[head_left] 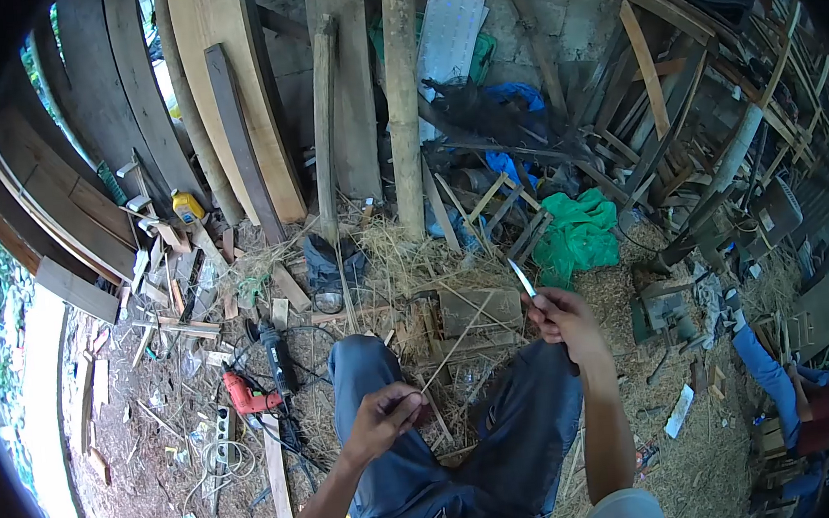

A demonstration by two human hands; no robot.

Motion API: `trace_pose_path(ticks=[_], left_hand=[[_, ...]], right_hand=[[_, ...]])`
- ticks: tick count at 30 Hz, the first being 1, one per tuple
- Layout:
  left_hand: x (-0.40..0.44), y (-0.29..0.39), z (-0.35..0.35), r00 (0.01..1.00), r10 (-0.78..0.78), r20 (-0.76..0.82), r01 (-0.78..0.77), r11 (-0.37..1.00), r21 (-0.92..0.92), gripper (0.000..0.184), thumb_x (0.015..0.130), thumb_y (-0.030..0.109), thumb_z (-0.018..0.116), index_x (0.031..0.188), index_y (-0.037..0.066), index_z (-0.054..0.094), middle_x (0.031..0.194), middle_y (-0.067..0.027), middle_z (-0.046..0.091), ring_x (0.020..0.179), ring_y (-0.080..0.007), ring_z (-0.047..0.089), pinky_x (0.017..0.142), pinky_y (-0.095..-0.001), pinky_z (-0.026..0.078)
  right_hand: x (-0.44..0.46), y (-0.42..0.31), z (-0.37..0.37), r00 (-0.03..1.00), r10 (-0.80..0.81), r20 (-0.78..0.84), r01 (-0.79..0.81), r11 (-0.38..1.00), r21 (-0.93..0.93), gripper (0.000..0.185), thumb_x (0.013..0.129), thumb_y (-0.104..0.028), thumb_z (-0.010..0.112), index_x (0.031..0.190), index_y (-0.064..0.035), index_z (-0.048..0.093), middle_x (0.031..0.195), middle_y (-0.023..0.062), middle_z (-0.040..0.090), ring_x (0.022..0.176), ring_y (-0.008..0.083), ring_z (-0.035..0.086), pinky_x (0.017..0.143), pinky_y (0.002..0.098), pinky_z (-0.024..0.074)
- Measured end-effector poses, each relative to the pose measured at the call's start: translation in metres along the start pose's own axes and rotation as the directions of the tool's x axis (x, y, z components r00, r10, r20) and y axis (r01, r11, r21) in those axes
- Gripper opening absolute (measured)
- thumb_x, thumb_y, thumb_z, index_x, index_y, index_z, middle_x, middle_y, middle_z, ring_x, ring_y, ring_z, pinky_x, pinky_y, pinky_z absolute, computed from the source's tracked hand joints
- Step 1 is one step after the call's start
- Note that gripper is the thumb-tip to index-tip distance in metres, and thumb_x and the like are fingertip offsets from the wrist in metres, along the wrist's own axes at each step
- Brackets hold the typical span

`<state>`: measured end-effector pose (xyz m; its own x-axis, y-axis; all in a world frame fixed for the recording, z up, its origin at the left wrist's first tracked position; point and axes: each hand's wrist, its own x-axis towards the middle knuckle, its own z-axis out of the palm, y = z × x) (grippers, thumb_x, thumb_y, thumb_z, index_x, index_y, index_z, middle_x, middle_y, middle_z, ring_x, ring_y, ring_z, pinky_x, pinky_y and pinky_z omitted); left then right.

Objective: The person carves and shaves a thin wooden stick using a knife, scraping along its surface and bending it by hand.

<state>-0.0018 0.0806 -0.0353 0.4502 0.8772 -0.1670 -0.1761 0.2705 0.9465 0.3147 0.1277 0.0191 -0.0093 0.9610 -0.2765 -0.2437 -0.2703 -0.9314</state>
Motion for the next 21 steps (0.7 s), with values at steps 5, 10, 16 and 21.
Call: trace_pose_path(ticks=[5,10,16,21], left_hand=[[0.013,0.003,0.011,0.999,0.007,-0.044,-0.004,0.997,0.079,0.014,0.094,0.013,0.056,0.092,0.001,0.06,0.067,0.0002,0.053,0.053,-0.005,0.045,0.048,-0.0202,0.035],[0.022,0.006,0.027,0.993,0.063,-0.097,-0.053,0.993,0.101,0.014,0.095,0.014,0.055,0.094,0.001,0.059,0.071,0.001,0.053,0.059,-0.0056,0.047,0.052,-0.0205,0.036],[0.021,0.001,0.031,0.982,0.183,-0.049,-0.164,0.949,0.269,0.012,0.094,0.013,0.055,0.096,0.001,0.059,0.076,0.0018,0.053,0.068,-0.0045,0.044,0.06,-0.0207,0.036],[0.009,0.002,0.032,0.984,0.176,-0.01,-0.17,0.965,0.198,0.012,0.094,0.013,0.055,0.095,0.001,0.06,0.079,0.001,0.054,0.069,-0.0053,0.046,0.062,-0.0209,0.038]], right_hand=[[-0.023,0.014,0.038,0.996,-0.006,0.094,0.012,0.998,-0.057,0.018,0.096,-0.015,0.05,0.101,0.001,0.057,0.068,0.0005,0.052,0.05,0.0042,0.04,0.044,0.0194,0.0327],[-0.03,0.051,0.07,0.967,0.036,0.253,-0.006,0.993,-0.122,0.02,0.097,-0.016,0.049,0.108,0.0007,0.054,0.069,0.0014,0.053,0.054,0.0049,0.045,0.047,0.0206,0.0356],[-0.032,0.056,0.088,0.96,0.123,0.251,-0.088,0.985,-0.145,0.021,0.096,-0.016,0.053,0.111,-0.0022,0.055,0.066,0.0002,0.053,0.054,0.0042,0.045,0.045,0.0197,0.0319],[-0.033,0.038,0.079,0.937,0.229,0.265,-0.179,0.964,-0.197,0.022,0.095,-0.018,0.055,0.107,-0.0004,0.062,0.064,-0.0031,0.049,0.051,0.003,0.039,0.043,0.0191,0.0276]])
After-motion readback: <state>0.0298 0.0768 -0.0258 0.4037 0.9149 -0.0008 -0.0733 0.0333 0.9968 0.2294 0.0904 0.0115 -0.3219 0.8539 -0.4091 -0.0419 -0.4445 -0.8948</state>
